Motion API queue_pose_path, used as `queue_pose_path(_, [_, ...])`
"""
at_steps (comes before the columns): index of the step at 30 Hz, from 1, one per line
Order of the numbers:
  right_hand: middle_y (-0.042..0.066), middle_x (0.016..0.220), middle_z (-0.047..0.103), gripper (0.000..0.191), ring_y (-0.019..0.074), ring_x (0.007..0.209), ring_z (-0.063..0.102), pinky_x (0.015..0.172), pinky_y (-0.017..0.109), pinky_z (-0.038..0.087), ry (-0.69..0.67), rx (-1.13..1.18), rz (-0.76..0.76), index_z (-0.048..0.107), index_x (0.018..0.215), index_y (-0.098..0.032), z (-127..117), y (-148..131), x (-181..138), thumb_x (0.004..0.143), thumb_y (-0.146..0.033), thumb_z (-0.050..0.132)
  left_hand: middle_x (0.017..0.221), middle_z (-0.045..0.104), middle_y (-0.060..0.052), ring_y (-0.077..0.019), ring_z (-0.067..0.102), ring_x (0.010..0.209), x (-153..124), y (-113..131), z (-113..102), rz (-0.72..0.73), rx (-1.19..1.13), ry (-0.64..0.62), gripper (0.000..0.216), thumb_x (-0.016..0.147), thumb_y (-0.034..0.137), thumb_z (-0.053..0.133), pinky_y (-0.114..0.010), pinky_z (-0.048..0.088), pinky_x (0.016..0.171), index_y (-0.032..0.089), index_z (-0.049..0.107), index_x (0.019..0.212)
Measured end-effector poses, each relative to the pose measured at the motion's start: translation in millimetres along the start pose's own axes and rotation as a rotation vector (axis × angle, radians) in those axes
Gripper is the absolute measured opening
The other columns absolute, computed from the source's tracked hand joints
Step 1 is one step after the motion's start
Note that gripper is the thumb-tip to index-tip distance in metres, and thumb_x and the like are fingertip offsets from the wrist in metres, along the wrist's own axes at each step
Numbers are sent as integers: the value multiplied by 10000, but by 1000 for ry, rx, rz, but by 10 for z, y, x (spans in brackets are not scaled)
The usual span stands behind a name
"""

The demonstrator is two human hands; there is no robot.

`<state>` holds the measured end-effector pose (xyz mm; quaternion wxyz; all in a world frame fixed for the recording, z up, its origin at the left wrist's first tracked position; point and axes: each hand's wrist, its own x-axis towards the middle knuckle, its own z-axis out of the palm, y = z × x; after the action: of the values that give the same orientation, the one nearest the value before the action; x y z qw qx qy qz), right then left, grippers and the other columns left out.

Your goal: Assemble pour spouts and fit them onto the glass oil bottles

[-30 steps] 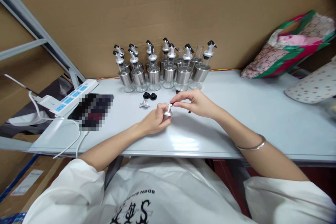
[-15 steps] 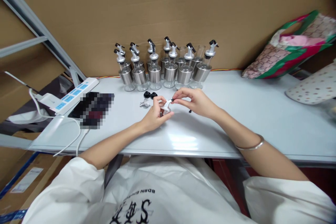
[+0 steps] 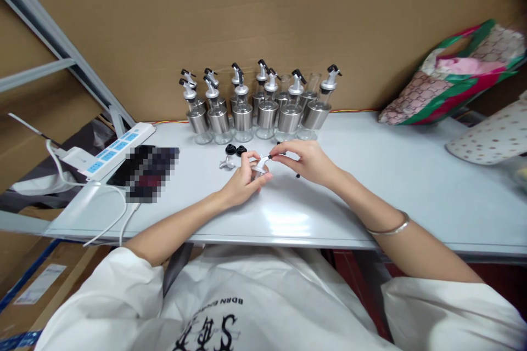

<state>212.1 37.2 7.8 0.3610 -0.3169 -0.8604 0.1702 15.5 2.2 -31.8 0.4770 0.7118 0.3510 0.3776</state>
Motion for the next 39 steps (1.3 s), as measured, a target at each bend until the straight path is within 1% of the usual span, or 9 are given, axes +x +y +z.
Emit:
queue_pose_path(5, [51,835,750,167,205,729,667,666,314,487,16,22,-15,706,820,-218,25,22,-9,846,-328,584,850,502,41,-52,488,520,-12,12,2,1,25,-21,379,866,409,533,-220,405,562,235,221,994])
queue_pose_path(13, [36,775,746,136,185,674,662,652,295,476,10,119,43,714,770,-215,18,-3,-8,806,-329,648,610,484,102,-87,464,492,-13,-38,-3,-15,82,-61,381,882,434,494,-223,377,557,225,207,1021])
queue_pose_path(18, [36,737,741,155,191,663,663,654,304,482,-29,186,102,717,748,-213,6,-9,1,778,-357,669,548,495,107,-99,473,496,-20,-48,-9,-23,104,-54,383,880,439,504,-221,368,552,220,226,1027])
queue_pose_path(20, [39,723,737,155,192,670,664,665,307,485,-30,229,141,717,735,-204,5,-12,8,754,-355,690,544,496,107,-98,472,494,-23,-49,-11,-30,110,-46,389,878,442,509,-220,366,548,216,234,1035])
queue_pose_path(22, [40,714,734,168,192,678,666,682,313,490,-29,322,209,712,713,-193,11,-17,17,717,-361,719,550,487,108,-92,467,491,-22,-47,-9,-29,109,-40,392,878,443,513,-216,363,544,216,238,1041])
queue_pose_path(26, [35,671,727,260,190,666,677,692,329,503,-68,686,421,673,694,-174,42,-33,35,627,-400,784,683,513,75,-69,463,499,-15,-29,1,17,63,-41,388,875,461,509,-207,373,533,232,231,1018])
queue_pose_path(29, [21,632,714,282,160,631,661,666,306,483,-75,838,526,653,702,-164,68,-52,39,599,-374,811,739,524,52,-71,466,499,-11,-18,2,39,63,-32,399,871,489,498,-215,381,532,235,223,1008])
queue_pose_path(33, [20,664,721,268,131,637,639,617,265,433,-75,905,560,649,748,-161,80,-78,40,616,-336,803,746,519,45,-85,477,503,-9,-20,-6,54,119,3,397,878,484,489,-231,382,536,229,222,1023])
queue_pose_path(39, [23,696,727,259,154,703,660,636,278,427,-92,872,538,655,787,-168,76,-111,44,637,-337,780,767,511,45,-81,478,506,-12,-21,-16,66,174,16,389,874,456,508,-237,383,548,229,230,1025])
